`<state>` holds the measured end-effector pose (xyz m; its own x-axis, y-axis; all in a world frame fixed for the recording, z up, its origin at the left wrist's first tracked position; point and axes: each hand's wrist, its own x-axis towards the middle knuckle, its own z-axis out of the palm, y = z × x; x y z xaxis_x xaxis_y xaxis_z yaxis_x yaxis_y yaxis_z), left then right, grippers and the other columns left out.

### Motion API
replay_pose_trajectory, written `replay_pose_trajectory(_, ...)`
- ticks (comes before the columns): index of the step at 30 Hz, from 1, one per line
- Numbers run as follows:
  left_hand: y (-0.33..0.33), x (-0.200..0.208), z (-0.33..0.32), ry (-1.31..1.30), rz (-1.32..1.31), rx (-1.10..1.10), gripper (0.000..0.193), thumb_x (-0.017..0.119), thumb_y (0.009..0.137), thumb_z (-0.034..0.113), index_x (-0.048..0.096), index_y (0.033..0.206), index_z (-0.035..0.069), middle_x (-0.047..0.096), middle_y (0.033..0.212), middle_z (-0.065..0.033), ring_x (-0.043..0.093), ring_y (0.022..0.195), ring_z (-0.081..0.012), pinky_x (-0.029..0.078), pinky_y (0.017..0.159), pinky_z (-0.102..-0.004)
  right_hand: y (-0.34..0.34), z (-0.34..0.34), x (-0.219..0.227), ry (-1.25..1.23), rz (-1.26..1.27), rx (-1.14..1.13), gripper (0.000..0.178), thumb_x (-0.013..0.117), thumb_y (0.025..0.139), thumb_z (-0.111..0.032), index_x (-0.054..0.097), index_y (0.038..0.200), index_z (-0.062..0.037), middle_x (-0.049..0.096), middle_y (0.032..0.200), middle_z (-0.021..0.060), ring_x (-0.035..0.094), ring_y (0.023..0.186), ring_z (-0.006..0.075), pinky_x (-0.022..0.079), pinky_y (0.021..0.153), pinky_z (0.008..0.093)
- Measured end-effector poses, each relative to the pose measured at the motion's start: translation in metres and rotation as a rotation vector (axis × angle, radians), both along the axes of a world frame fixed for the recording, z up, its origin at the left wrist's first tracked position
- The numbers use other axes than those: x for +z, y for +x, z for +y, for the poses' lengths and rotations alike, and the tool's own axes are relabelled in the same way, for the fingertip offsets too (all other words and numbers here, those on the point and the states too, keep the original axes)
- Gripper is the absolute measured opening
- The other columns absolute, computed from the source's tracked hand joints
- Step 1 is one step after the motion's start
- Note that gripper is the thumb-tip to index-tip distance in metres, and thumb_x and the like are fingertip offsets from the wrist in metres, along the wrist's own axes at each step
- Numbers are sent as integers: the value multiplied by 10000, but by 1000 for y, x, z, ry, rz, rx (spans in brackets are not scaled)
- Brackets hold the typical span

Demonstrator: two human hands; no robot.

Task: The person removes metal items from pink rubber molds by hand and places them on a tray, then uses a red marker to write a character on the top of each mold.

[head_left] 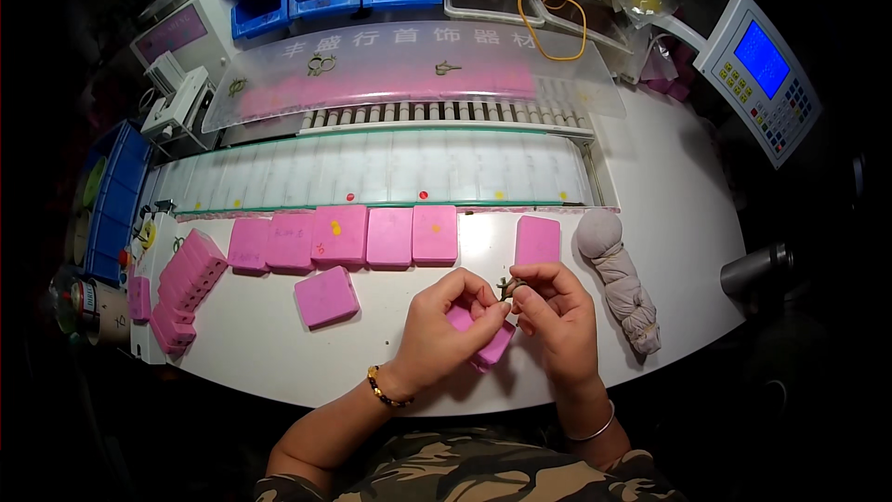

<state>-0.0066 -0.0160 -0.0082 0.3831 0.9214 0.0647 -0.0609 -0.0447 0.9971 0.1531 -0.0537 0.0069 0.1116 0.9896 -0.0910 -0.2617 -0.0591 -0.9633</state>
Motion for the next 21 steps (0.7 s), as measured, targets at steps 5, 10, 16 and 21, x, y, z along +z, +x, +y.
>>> replay_pose_trajectory(5, 0, 1, 2, -132, -80, -60, 96, 682, 894, 80, 612, 899, 14, 617, 829, 5, 547, 753, -47, 450, 693, -207, 1, 0, 0, -64, 105, -22, 213, 618, 944, -53, 611, 1154, -17, 658, 964, 22, 544, 758, 32, 387, 568, 164)
replay_pose_trajectory(10, -4, -5, 5, -249, -102, -154, 158, 662, 922, 143, 641, 939, -13, 640, 829, -5, 559, 757, -57, 469, 706, -221, 1, 1, -4, -58, 113, -14, 214, 611, 959, -86, 629, 1159, -14, 642, 947, 14, 538, 760, 38, 391, 568, 161)
replay_pose_trajectory(16, -6, -4, 7, -381, -192, -182, 149, 636, 945, 156, 630, 922, 9, 648, 851, -18, 572, 779, -65, 470, 720, -224, 2, 2, -5, -55, 129, -29, 248, 583, 985, -144, 640, 1186, -11, 617, 962, 18, 534, 789, 49, 398, 563, 163)
replay_pose_trajectory(21, -7, -3, 8, -410, -214, -183, 143, 627, 952, 162, 606, 895, 32, 650, 848, -31, 579, 772, -73, 476, 724, -233, 1, 2, -5, -59, 115, -38, 248, 580, 986, -140, 638, 1191, -14, 610, 985, 18, 536, 788, 53, 400, 562, 165)
